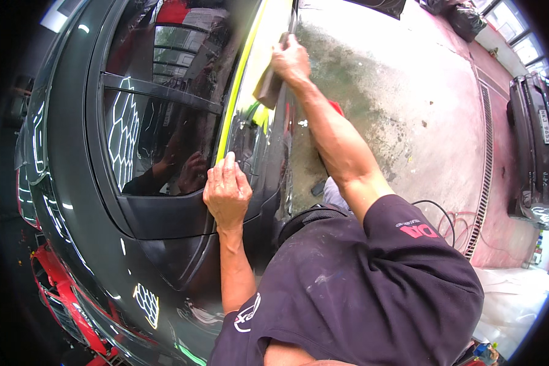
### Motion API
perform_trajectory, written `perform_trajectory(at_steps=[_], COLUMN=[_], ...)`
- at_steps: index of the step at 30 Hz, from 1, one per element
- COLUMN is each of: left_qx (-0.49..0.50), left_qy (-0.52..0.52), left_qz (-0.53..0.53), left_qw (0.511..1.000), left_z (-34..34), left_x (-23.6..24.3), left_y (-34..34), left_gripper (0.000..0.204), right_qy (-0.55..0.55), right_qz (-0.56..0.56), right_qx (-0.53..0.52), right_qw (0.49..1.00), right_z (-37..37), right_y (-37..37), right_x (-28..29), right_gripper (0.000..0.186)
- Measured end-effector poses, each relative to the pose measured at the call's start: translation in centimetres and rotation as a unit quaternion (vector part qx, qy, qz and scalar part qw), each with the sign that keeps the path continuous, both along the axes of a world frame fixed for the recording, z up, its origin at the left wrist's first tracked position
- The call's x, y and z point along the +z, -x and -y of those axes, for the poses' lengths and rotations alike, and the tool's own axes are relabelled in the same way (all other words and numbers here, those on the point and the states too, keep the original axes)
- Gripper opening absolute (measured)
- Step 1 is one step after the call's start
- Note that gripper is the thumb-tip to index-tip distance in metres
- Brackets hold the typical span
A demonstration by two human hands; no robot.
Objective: The person applies a protective film to the side of a black car. They smooth the film with their hands and use a squeegee to press it onto the surface, working along the door and window frame.
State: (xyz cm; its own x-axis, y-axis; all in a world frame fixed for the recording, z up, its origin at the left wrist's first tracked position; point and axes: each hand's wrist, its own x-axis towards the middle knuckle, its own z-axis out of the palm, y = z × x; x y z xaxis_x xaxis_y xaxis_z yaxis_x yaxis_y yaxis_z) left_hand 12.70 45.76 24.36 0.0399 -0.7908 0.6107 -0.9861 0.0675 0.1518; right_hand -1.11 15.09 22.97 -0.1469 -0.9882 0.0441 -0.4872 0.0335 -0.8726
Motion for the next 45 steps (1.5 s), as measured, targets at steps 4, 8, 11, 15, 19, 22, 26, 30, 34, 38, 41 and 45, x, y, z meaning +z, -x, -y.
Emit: perform_trajectory(at_steps=[4,8,11,15,19,22,26,30,34,38,41,45], left_qx=[0.007,0.044,0.162,0.285,0.387,0.485,0.501,0.498,0.505,0.501,0.480,0.451], left_qy=[0.003,-0.081,-0.236,-0.203,-0.162,-0.090,-0.052,-0.013,-0.026,-0.012,0.019,0.046], left_qz=[0.024,0.073,0.100,0.079,0.084,0.047,0.013,0.009,0.018,0.020,0.003,-0.059], left_qw=[1.000,0.993,0.953,0.933,0.904,0.869,0.863,0.867,0.862,0.865,0.877,0.889], left_z=[-0.4,1.0,3.8,11.2,19.7,24.7,31.5,38.6,46.2,55.5,60.4,68.4], left_x=[-0.1,-0.2,-1.1,-4.6,-8.6,-11.4,-12.8,-13.8,-14.6,-14.4,-15.8,-16.8], left_y=[-0.4,2.3,5.6,8.7,11.7,12.3,12.2,12.7,13.4,14.4,14.2,15.0], left_gripper=[0.024,0.052,0.092,0.100,0.103,0.106,0.107,0.103,0.102,0.100,0.101,0.102], right_qy=[0.036,0.027,0.019,-0.021,-0.056,-0.124,-0.130,-0.122,-0.116,-0.078,-0.085,-0.080], right_qz=[0.014,0.040,0.136,0.116,0.125,0.126,0.108,0.137,0.147,0.156,0.167,0.134], right_qx=[-0.039,-0.041,-0.033,-0.050,-0.081,-0.083,-0.114,-0.106,-0.073,-0.012,0.050,0.153], right_qw=[0.998,0.998,0.990,0.992,0.987,0.981,0.979,0.977,0.980,0.985,0.981,0.976], right_z=[0.2,5.3,7.5,11.1,16.4,17.4,21.6,27.0,33.8,45.1,52.2,60.8], right_y=[7.3,17.1,23.5,34.1,47.0,52.1,57.6,61.1,61.0,61.4,55.5,44.9], right_x=[1.2,-2.2,-4.3,-7.6,-11.8,-10.5,-8.0,-6.7,-6.8,-10.5,-10.4,-9.0], right_gripper=[0.049,0.062,0.048,0.055,0.061,0.058,0.055,0.053,0.052,0.055,0.055,0.057])
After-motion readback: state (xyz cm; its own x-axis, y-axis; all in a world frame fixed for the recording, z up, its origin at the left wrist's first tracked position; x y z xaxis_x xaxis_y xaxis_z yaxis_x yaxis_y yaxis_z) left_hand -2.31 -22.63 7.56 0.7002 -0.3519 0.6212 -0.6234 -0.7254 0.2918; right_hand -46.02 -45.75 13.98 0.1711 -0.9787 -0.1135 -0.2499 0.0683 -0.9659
